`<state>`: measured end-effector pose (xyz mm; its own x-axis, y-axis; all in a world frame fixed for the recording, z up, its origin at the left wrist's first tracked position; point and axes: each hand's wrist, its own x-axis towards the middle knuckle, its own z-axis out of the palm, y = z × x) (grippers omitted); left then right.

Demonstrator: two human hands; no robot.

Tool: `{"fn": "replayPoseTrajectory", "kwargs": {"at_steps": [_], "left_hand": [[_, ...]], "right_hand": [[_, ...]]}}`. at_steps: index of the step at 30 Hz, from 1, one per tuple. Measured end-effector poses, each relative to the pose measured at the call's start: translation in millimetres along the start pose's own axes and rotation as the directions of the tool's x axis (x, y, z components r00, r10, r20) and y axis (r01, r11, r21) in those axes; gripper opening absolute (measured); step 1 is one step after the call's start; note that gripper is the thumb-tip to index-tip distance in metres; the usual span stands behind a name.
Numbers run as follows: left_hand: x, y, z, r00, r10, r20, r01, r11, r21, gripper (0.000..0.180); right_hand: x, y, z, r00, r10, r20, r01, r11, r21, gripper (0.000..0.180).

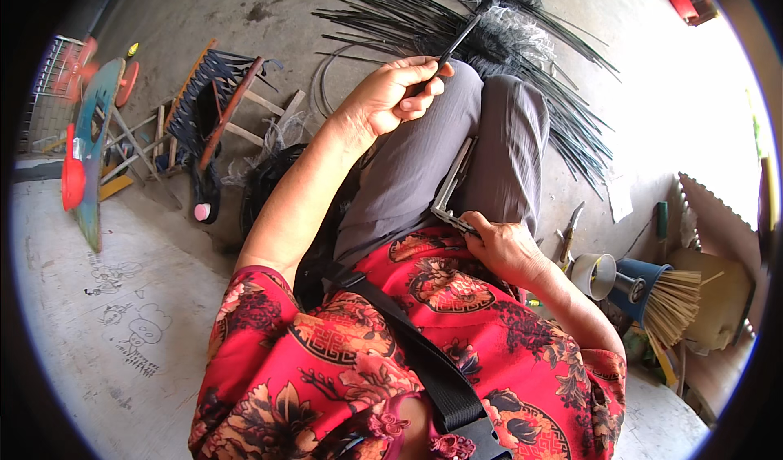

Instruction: The person attaches black rods to a net using a fastener tool and finishes by trimming excess material with scissors.

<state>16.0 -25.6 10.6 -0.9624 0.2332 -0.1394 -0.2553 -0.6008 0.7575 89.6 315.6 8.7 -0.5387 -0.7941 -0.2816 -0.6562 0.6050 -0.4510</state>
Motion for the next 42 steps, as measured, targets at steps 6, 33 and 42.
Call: {"fn": "replayPoseTrajectory", "kwargs": {"at_steps": [6, 33, 42], "left_hand": [[-3.8, -1.2, 14.3, 1.0, 0.03, 0.002, -0.03, 0.998, 0.062, 0.03], [-20.9, -18.6, 98.7, 0.989, 0.129, -0.071, -0.096, 0.931, 0.351, 0.032], [-31.1, -39.1, 105.1, 0.998, -0.05, 0.043, 0.045, 0.994, 0.103, 0.031]], "right_hand": [[-15.9, 21.9, -21.4, 0.996, 0.087, -0.031, -0.07, 0.934, 0.351, 0.053], [21.8, 23.6, -59.4, 0.733, 0.486, -0.476, -0.088, 0.761, 0.642, 0.019], [79.4, -9.5, -70.7, 0.61, 0.409, -0.679, 0.573, 0.365, 0.734, 0.03]]}}
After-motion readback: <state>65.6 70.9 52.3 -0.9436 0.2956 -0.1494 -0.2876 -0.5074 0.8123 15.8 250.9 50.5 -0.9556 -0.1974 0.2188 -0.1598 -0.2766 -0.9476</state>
